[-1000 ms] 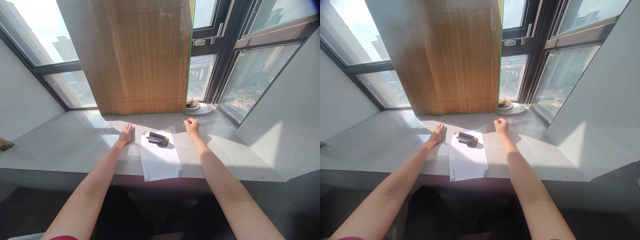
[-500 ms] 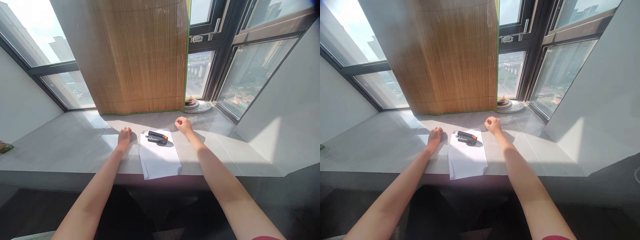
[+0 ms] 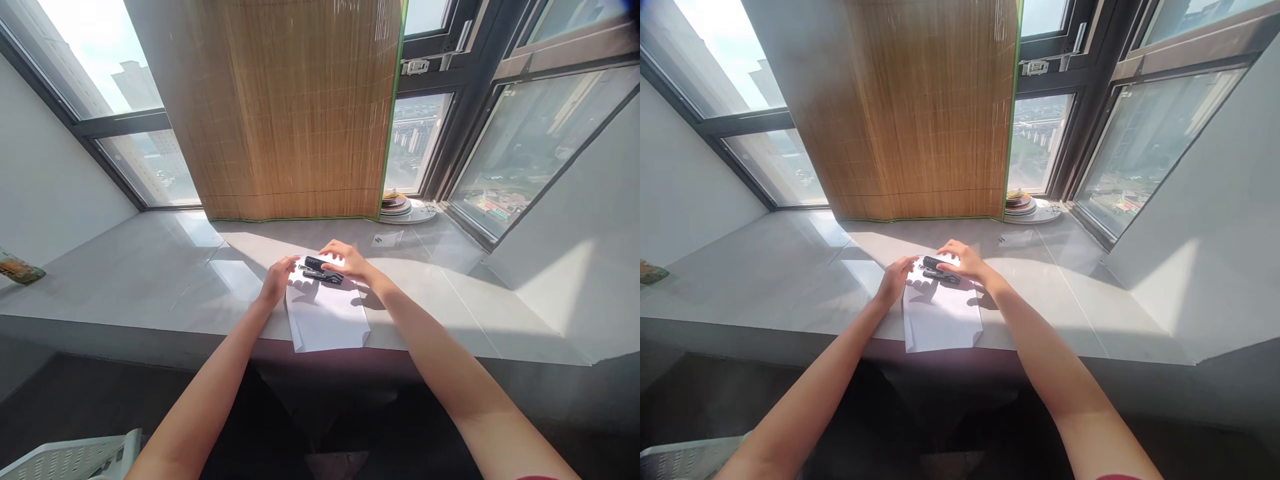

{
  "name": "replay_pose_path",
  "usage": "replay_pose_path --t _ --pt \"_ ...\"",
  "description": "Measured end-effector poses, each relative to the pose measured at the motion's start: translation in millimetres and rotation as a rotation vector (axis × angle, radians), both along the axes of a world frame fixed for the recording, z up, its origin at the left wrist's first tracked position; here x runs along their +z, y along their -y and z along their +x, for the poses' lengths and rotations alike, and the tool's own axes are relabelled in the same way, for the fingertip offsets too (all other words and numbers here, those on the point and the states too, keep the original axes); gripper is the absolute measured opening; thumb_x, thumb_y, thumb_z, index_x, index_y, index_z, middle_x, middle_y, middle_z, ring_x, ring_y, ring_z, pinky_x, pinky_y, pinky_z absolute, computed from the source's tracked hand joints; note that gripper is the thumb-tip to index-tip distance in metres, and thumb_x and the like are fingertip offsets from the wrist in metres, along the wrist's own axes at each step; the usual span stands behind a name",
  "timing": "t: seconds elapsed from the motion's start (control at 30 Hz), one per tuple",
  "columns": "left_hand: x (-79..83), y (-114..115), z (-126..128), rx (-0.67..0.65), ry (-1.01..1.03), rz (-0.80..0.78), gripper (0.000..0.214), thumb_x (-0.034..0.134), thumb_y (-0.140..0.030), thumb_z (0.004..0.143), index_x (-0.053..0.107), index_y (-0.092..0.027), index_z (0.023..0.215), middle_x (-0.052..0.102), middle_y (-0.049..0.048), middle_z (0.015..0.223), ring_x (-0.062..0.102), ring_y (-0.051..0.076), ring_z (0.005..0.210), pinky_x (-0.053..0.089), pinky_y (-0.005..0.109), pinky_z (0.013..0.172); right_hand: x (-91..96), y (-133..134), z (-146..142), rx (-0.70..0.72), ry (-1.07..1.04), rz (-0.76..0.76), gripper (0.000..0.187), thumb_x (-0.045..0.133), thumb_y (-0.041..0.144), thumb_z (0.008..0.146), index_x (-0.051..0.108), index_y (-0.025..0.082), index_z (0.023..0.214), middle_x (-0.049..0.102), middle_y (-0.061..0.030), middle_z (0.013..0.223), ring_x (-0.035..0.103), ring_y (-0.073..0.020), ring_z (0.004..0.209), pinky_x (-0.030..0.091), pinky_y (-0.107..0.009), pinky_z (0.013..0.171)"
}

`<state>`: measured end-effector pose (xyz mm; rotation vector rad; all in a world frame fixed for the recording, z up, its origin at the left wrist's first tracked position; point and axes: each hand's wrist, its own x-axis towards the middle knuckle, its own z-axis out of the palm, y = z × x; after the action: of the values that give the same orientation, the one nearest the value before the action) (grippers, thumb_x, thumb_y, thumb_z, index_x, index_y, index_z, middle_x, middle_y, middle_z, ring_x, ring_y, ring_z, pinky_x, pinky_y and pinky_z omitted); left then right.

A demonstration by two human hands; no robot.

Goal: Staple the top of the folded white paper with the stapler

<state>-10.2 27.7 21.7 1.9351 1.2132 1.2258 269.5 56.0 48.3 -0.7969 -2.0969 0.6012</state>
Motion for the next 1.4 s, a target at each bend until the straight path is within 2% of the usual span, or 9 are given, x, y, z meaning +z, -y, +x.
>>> replay_pose_path --t 0.13,0.3,0.43,0.6,0.7,0.93,1.1,1.23,1.4 --pt "0.2 1.1 -1.6 -0.027 -0.037 -0.005 0.031 0.055 -0.03 0.1 0.079 -0.023 0.119 0.069 0.0057 0.098 0.064 0.019 0.087 0.054 0.024 0.06 -7.5 2.4 -10.2 0.071 0.085 -0.081 0.05 0.085 0.048 0.089 0.073 0.027 0.133 0.074 -0.0067 0.119 0.068 -0.0237 0.101 0.056 -0.038 0.09" --pt "-0.3 -1.2 -4.9 0.019 0.003 0.011 0.031 0.061 -0.038 0.1 0.079 -0.021 0.117 0.071 0.0046 0.088 0.061 0.016 0.071 0.052 0.027 0.06 -16.6 0.0 -14.4 0.051 0.078 -0.067 0.038 0.078 0.032 0.093 0.074 0.024 0.129 0.076 -0.0061 0.116 0.07 -0.0227 0.102 0.054 -0.035 0.089" --pt "0.1 -4.5 -8.3 0.067 0.07 -0.136 0.03 0.062 -0.045 0.098 0.079 -0.021 0.103 0.068 0.0027 0.078 0.056 0.015 0.06 0.045 0.028 0.054 -17.7 -1.5 -13.7 0.051 0.119 -0.027 0.038 0.076 0.028 0.093 0.074 0.023 0.13 0.077 -0.0058 0.111 0.07 -0.0218 0.098 0.052 -0.034 0.087" --pt "1.5 -5.4 -10.3 0.224 -0.061 -0.001 0.022 0.06 -0.031 0.094 0.079 -0.023 0.101 0.077 0.0057 0.098 0.066 0.019 0.082 0.052 0.031 0.071 -18.5 -2.0 -12.9 0.041 0.104 -0.05 0.039 0.078 0.025 0.092 0.075 0.023 0.131 0.078 -0.0066 0.116 0.071 -0.0224 0.101 0.053 -0.032 0.086" --pt "3.2 -1.5 -8.6 0.156 -0.194 0.065 0.021 0.062 -0.021 0.086 0.078 -0.022 0.099 0.076 0.0059 0.106 0.066 0.021 0.089 0.05 0.03 0.069 -17.7 -2.1 -12.3 0.053 0.106 -0.058 0.039 0.077 0.026 0.093 0.075 0.024 0.132 0.078 -0.0064 0.117 0.072 -0.0227 0.102 0.052 -0.033 0.088" --pt "7.1 6.3 -4.8 -0.068 -0.452 0.111 0.011 0.072 -0.018 0.08 0.076 -0.022 0.089 0.068 0.0024 0.085 0.062 0.019 0.076 0.05 0.033 0.075 -12.1 0.9 -11.3 0.062 0.117 -0.045 0.037 0.076 0.026 0.093 0.075 0.023 0.131 0.078 -0.0062 0.115 0.071 -0.0231 0.101 0.052 -0.034 0.088" --pt "4.3 4.0 -7.4 -0.154 -0.39 0.103 0.013 0.069 -0.023 0.09 0.082 -0.022 0.092 0.073 0.0043 0.09 0.064 0.017 0.076 0.051 0.031 0.073 -11.1 2.4 -10.4 0.06 0.113 -0.061 0.036 0.075 0.031 0.095 0.075 0.024 0.131 0.078 -0.0058 0.118 0.072 -0.0233 0.103 0.052 -0.034 0.088" --pt "0.9 1.7 -8.8 -0.036 -0.196 0.087 0.018 0.065 -0.03 0.097 0.081 -0.022 0.099 0.081 0.0053 0.097 0.068 0.019 0.081 0.05 0.03 0.068 -12.9 1.3 -10.3 0.062 0.119 -0.053 0.036 0.076 0.031 0.095 0.075 0.024 0.13 0.078 -0.0062 0.117 0.072 -0.0235 0.104 0.053 -0.034 0.089" --pt "1.2 2.1 -9.1 0.068 -0.101 0.092 0.018 0.069 -0.033 0.095 0.084 -0.024 0.1 0.083 0.0026 0.087 0.066 0.018 0.072 0.052 0.033 0.072 -16.9 0.2 -13.0 0.048 0.099 -0.07 0.035 0.075 0.029 0.095 0.074 0.024 0.129 0.077 -0.0061 0.118 0.071 -0.0239 0.105 0.053 -0.036 0.092"
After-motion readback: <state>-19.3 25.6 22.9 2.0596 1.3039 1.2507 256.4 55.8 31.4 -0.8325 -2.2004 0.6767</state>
